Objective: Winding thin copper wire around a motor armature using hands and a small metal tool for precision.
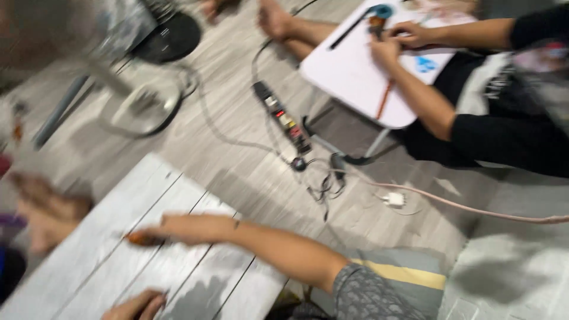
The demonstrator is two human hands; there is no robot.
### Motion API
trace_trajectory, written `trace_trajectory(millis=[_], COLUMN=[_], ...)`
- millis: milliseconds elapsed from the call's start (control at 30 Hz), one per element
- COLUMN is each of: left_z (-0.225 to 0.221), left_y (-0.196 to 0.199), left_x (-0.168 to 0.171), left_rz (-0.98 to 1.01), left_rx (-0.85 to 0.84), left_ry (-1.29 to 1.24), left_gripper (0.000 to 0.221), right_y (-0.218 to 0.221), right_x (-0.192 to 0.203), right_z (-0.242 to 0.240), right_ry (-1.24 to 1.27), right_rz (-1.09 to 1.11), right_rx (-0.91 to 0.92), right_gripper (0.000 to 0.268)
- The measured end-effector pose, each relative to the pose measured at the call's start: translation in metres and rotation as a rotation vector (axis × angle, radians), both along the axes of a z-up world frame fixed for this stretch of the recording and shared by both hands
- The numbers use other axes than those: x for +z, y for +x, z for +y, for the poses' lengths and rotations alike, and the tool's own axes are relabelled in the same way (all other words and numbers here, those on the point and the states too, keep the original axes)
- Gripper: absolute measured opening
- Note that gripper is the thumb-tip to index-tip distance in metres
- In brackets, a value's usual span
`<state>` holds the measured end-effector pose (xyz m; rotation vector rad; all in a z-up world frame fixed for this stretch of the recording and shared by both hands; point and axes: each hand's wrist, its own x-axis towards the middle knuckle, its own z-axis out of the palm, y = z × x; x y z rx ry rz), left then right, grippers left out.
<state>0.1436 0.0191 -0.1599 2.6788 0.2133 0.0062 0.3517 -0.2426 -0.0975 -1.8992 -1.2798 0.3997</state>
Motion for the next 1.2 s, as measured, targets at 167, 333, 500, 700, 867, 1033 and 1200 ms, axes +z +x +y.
trace_trajectory(millis=[167, 333, 500, 700, 867, 1033, 1200], left_z=[-0.081, -0.085, -0.059, -0.038, -0.03, -0.023, -0.025], left_y=[-0.037, -0.063, -0.083, -0.101, -0.104, -0.104, -0.103], left_x=[0.144, 0.172, 0.155, 0.146, 0.152, 0.146, 0.151], left_rz=[-0.039, -0.252, -0.529, -0.641, -0.602, -0.491, -0.355], left_rx=[0.004, 0.009, -0.134, -0.05, -0.019, 0.017, 0.006], left_ry=[-0.151, -0.117, 0.047, 0.036, -0.067, -0.244, -0.369], left_gripper=[0.013, 0.009, 0.01, 0.007, 0.016, 0.015, 0.015], right_y=[0.017, -0.054, -0.113, -0.149, -0.147, -0.124, -0.104], right_x=[0.016, 0.121, 0.118, 0.101, 0.073, 0.041, 0.022], right_z=[-0.009, -0.017, 0.019, 0.05, 0.064, 0.07, 0.068], right_ry=[0.158, 0.448, 0.189, 0.114, 0.123, 0.069, 0.01], right_rz=[-0.143, -0.114, 0.181, 0.613, 0.858, 0.931, 0.67], right_rx=[-0.159, -0.122, 0.339, 0.339, 0.268, 0.224, 0.244], right_gripper=[0.071, 0.045, 0.069, 0.085, 0.049, 0.014, 0.014])
